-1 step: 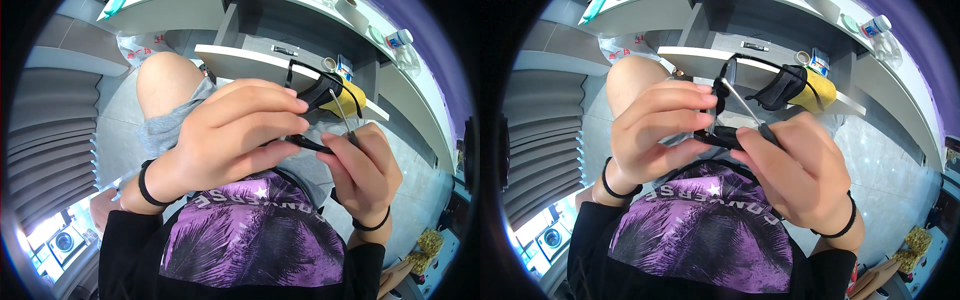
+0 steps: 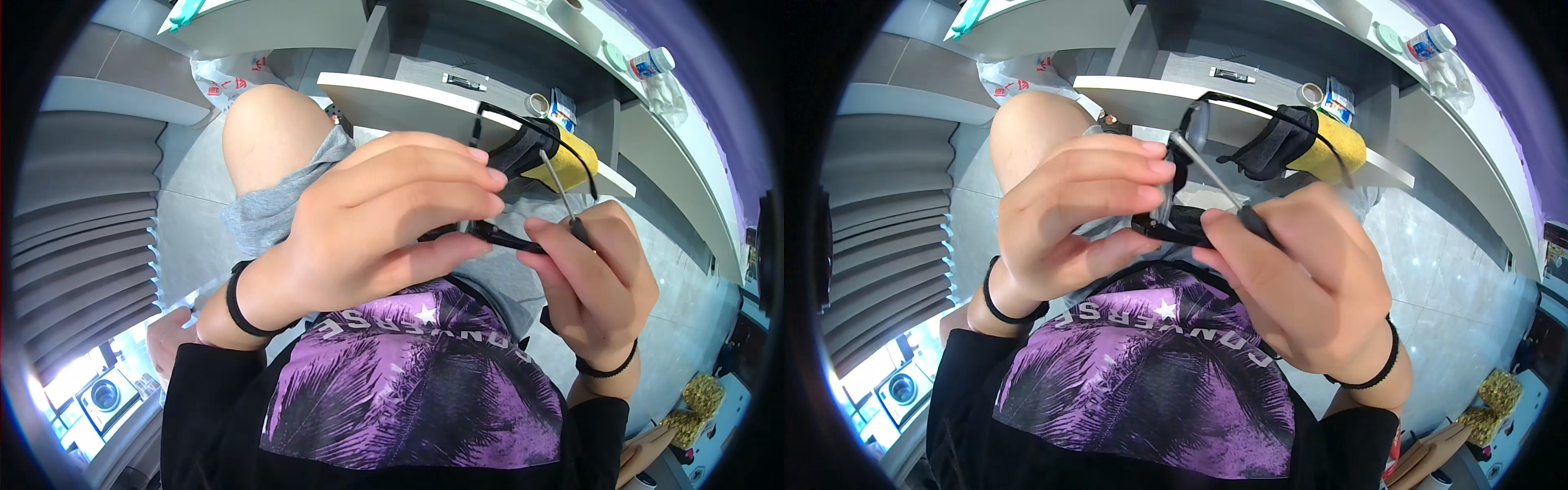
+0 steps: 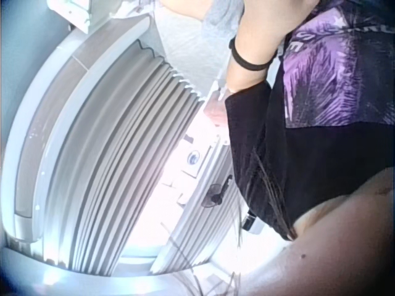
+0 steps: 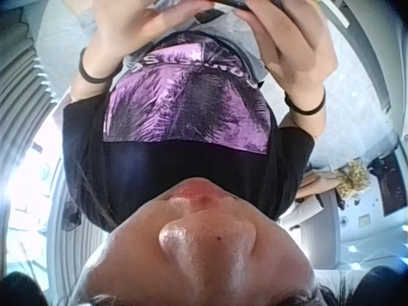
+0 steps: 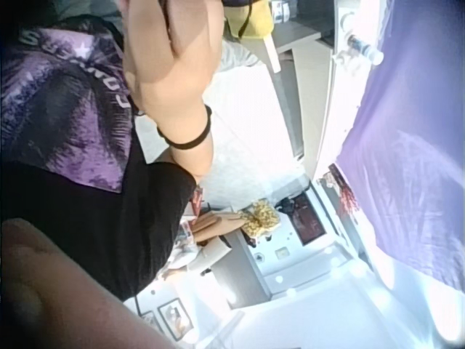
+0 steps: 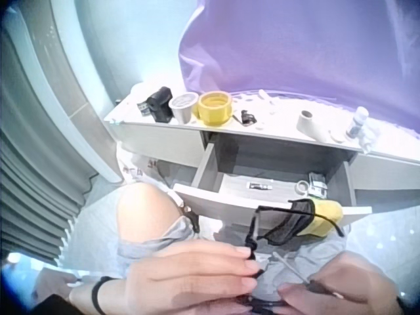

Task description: The person uses a small screwdriver to tighten or adjust the hinge screws of a pair of black glasses.

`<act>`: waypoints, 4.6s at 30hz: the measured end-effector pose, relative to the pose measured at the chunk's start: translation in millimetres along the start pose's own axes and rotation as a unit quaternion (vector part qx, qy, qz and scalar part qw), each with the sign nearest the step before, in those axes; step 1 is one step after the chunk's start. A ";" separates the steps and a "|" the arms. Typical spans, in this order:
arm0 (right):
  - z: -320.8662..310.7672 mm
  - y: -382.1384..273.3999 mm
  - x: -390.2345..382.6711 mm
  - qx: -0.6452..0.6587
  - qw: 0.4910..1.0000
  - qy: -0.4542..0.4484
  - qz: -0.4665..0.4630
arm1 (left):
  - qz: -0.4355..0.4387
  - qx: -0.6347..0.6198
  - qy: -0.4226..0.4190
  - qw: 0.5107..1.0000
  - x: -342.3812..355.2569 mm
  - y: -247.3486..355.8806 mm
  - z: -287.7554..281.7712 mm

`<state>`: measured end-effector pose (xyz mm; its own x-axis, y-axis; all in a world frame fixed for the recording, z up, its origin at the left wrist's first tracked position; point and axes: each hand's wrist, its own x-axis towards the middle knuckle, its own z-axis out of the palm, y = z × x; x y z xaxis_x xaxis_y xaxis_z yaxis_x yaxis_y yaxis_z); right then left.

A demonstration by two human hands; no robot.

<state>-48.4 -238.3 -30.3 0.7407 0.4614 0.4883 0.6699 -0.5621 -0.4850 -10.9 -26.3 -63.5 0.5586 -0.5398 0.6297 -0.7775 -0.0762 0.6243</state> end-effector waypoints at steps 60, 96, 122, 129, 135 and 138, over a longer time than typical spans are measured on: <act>-28.0 -9.6 17.2 0.076 0.993 -0.011 0.092 | -0.101 -0.218 0.119 0.963 5.6 -6.9 -3.4; -5.0 -18.7 42.9 -0.124 0.990 -0.005 -0.060 | -0.287 -0.069 0.143 0.945 10.4 20.2 -7.0; -9.3 -19.4 40.7 -0.162 0.986 -0.043 0.017 | -0.201 -0.022 0.142 0.969 7.5 18.0 -3.3; -12.9 -16.4 38.9 -0.126 0.991 -0.046 0.024 | -0.259 -0.030 0.099 0.960 7.4 24.4 -0.7; -12.3 -7.6 35.6 -0.065 0.994 -0.076 0.038 | -0.303 -0.045 0.090 0.948 5.3 28.6 0.1; -11.3 -8.3 33.1 -0.045 0.997 -0.057 0.033 | -0.303 -0.036 0.076 0.949 5.3 29.3 -1.6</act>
<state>-30.0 -226.1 -1.9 0.7872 0.4932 0.3703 0.6164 -0.6500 -0.4445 -30.2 -30.0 -41.0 0.9361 -0.2882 0.2016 -0.2821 -0.2727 0.9198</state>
